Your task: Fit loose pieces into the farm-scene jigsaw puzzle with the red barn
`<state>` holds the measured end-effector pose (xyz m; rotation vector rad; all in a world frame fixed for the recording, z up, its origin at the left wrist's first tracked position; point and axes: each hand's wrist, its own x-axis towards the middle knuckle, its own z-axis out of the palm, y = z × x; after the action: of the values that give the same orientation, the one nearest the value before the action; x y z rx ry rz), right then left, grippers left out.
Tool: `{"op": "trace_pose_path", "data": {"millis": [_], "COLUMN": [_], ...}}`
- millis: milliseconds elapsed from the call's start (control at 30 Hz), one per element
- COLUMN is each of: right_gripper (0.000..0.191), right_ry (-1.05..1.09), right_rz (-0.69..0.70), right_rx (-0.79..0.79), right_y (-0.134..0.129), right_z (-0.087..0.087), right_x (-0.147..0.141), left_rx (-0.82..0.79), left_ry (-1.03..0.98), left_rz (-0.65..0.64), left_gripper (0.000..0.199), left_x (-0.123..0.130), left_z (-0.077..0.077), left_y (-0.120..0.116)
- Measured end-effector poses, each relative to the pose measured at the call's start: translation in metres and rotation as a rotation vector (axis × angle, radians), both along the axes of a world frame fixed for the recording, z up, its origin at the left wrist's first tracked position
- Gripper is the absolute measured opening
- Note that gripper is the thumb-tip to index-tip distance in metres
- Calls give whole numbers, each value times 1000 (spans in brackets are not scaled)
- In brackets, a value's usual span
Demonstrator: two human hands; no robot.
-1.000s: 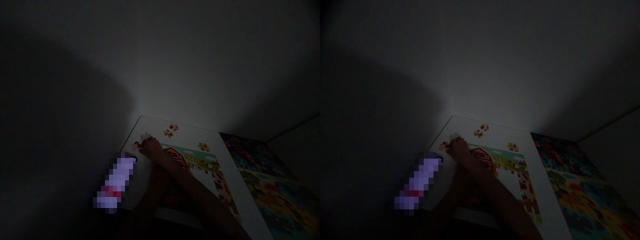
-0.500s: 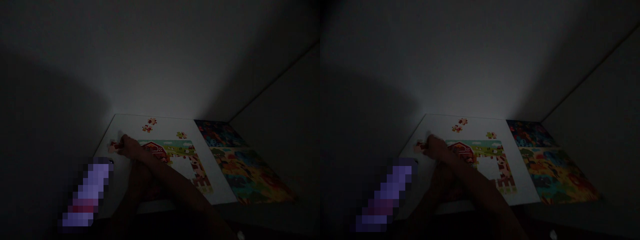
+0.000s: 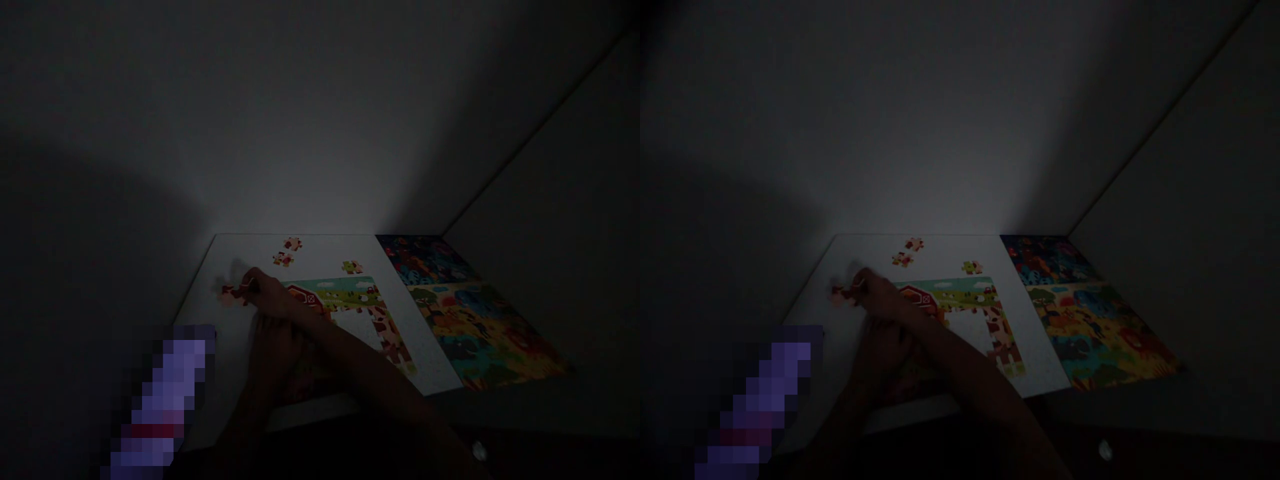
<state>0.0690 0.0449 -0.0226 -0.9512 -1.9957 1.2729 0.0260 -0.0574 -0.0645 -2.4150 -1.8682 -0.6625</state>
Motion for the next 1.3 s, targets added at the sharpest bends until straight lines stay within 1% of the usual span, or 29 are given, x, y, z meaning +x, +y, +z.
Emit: {"op": "trace_pose_path", "data": {"millis": [100,167,233,300,433,533,600,700,800,900,1000,1067,1167,1233,1300], "right_gripper": [24,21,25,31,36,37,35,31,25,20,19,20,19,17,16], "right_ry": [107,216,249,226,134,84,75,87,100,100,112,116,99,74,38], "right_rz": [-54,-35,-44,-99,-171,-192,-203,-223,-202,-190,-213,-228,-210,-173,-138], "right_rx": [-59,-128,-166,-159,-185,-220,-234,-271,-292,-275,-283,-306,-319,-311,-300], "right_y": [1,1,0,-2,-10,-19,-26,-35,-39,-39,-38,-38,-39,-40,-41], "right_z": [1,2,3,4,10,14,14,12,10,10,11,12,14,15,16], "right_x": [36,65,95,123,172,201,215,225,227,227,229,231,234,235,236], "left_rx": [69,90,81,67,42,36,28,9,-4,-15,20,75,167,213,201], "left_ry": [-27,-45,-60,-65,-41,-36,-42,-88,-202,-323,-360,-330,-280,-314,-403], "left_rz": [20,42,56,54,54,47,31,15,11,36,69,63,50,74,116], "left_gripper": [39,43,45,46,48,48,47,48,45,40,37,34,30,29,30], "left_x": [4,5,6,6,5,3,2,-1,-5,-8,-10,-11,-8,-2,9], "left_z": [4,3,1,1,2,1,1,1,5,10,17,24,41,55,65], "left_y": [0,0,0,0,0,0,0,2,3,2,-1,-4,-11,-21,-39]}}
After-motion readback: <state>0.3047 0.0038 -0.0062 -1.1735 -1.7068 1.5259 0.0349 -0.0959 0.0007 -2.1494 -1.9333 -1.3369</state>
